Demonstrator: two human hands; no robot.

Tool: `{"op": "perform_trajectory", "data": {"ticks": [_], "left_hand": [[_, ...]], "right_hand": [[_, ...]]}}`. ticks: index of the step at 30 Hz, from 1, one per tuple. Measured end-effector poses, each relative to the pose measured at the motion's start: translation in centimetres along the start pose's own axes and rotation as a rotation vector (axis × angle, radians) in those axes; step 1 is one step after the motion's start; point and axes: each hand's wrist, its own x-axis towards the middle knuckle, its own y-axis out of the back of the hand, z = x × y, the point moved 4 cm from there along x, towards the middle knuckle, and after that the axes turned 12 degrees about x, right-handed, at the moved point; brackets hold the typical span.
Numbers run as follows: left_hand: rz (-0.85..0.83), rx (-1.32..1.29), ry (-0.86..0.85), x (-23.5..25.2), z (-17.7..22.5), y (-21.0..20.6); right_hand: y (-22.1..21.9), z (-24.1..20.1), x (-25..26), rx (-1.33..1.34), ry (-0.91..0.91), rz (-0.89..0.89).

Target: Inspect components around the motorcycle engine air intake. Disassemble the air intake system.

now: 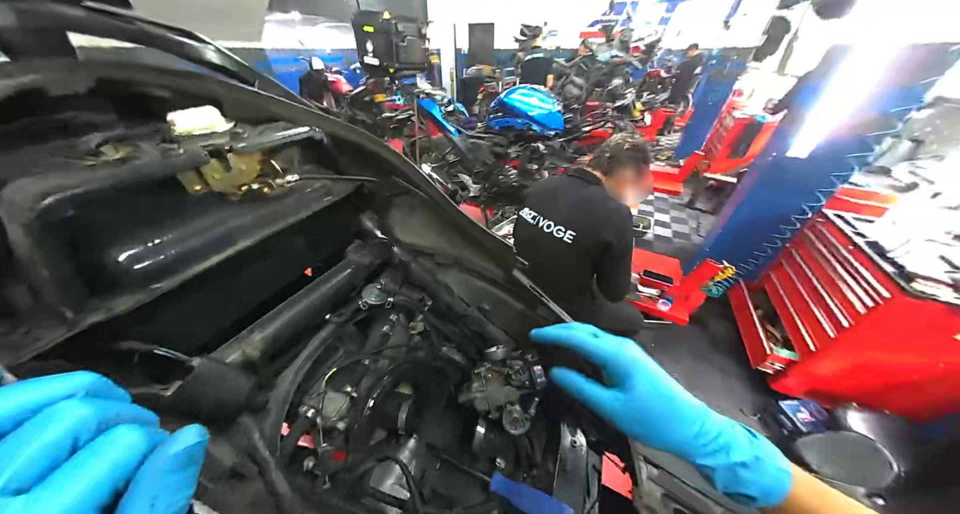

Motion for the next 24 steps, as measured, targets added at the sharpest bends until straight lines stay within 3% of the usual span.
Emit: {"op": "perform_trajectory", "data": {"ticks": [4,9,12,14,17,24], "left_hand": [[-0.042,0.006,0.010,-0.9,-1.0,-0.3],[0.058,0.060,0.017,-1.3,-1.6,-1.4],[0.098,0.076,0.027,-1.4,-1.4,-1.2],[0.115,0.093,0.033,-1.3,-1.0,-1.0],[0.150,0.090,0.036,-0.9,-0.6,-1.0],[0.152,0.060,0.042,-0.9,-0.4,-0.8]], "right_hand": [[1.9,-0.2,-3.4,0.067,-0.125,0.143],[-3.9,2.5,-4.9,-0.047,-0.707,0.000],[-6.6,5.3,-3.3,-0.073,-0.878,0.074],[-7.6,7.5,-2.4,0.131,-0.873,0.154],[-8.6,7.3,-0.3,0.269,-0.716,0.243],[-9.9,4.7,6.1,-0.046,-0.663,-0.114]]}}
